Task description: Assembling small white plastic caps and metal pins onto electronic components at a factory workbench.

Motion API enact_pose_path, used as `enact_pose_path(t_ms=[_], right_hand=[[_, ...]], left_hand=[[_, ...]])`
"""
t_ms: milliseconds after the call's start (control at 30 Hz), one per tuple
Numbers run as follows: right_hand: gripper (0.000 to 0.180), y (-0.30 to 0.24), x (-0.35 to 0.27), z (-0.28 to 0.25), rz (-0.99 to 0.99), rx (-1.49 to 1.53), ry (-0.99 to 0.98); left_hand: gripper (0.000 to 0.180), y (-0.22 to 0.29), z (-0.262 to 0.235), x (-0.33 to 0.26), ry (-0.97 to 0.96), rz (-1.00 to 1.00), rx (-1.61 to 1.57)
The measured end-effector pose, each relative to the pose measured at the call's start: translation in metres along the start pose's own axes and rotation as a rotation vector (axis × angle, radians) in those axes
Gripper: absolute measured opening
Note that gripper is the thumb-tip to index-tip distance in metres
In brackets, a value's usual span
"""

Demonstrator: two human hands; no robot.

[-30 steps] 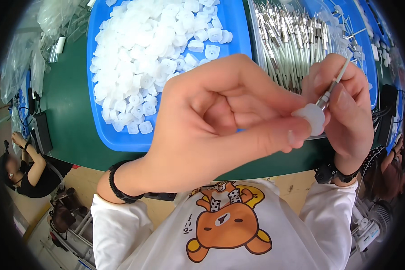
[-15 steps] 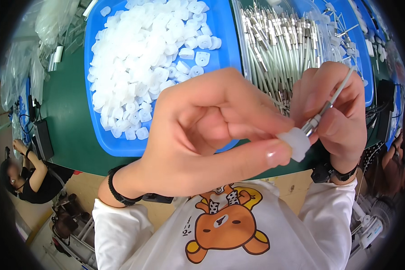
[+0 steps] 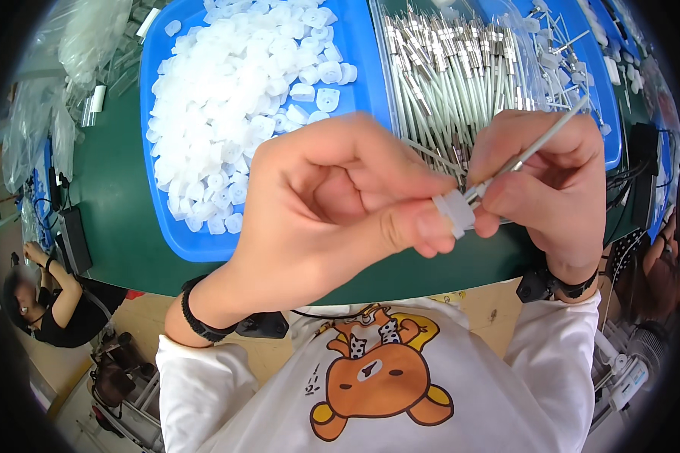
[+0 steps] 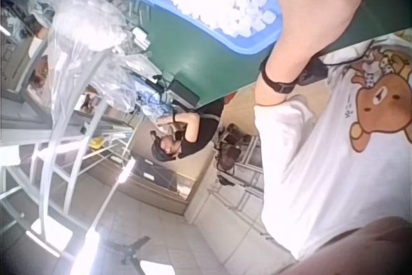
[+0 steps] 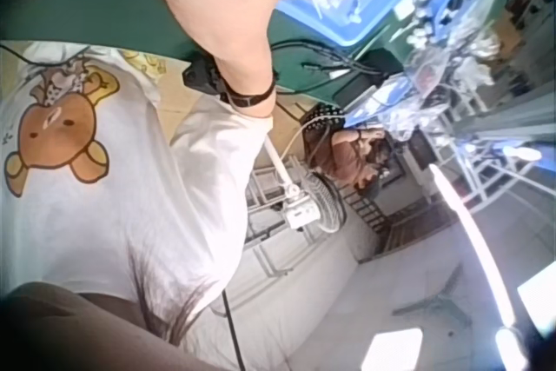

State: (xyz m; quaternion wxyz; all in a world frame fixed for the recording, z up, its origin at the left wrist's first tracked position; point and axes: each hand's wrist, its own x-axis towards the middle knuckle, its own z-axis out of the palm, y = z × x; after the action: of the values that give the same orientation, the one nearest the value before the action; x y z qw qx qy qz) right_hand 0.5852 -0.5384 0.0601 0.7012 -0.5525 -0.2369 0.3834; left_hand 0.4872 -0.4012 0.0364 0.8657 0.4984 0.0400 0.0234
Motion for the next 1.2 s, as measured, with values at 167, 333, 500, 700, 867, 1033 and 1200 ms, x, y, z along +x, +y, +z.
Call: enact_pose_path(t_ms=[167,333,500,700,867,1033,1200], right_hand=[[0.009,-0.008,-0.007,0.004,0.017,-0.001,0.019],[0.012,-0.030,-0.007,0.000,-0.162,-0.357,0.258],[0.023,-0.066,-0.022,-0.032,0.012,-1.459,0.442],[0.014,-0.044,-0.024,0.004,-0.212,-1.324,0.114],[0.011,-0.022,-0.013,0.007,-0.210,-1.481,-0.102],[0.005,-0.048,-0.025,0.016,-0.201,-1.027,0.178],[0.007,-0.050,-0.068,0.039,-0.289,-0.425,0.362]], left_hand=[[0.013,0.003,0.004,-0.002,0.022,0.071,0.089],[0.020,0.025,0.015,-0.002,0.148,0.179,0.595],[0.018,0.040,0.008,-0.024,0.158,0.153,1.388],[0.016,0.019,-0.011,-0.031,0.187,0.142,1.437],[0.020,0.016,-0.014,-0.034,0.123,0.118,1.538],[0.017,0.027,-0.011,-0.050,0.243,0.191,1.090],[0.017,0.029,0.006,-0.061,0.350,0.148,0.417]])
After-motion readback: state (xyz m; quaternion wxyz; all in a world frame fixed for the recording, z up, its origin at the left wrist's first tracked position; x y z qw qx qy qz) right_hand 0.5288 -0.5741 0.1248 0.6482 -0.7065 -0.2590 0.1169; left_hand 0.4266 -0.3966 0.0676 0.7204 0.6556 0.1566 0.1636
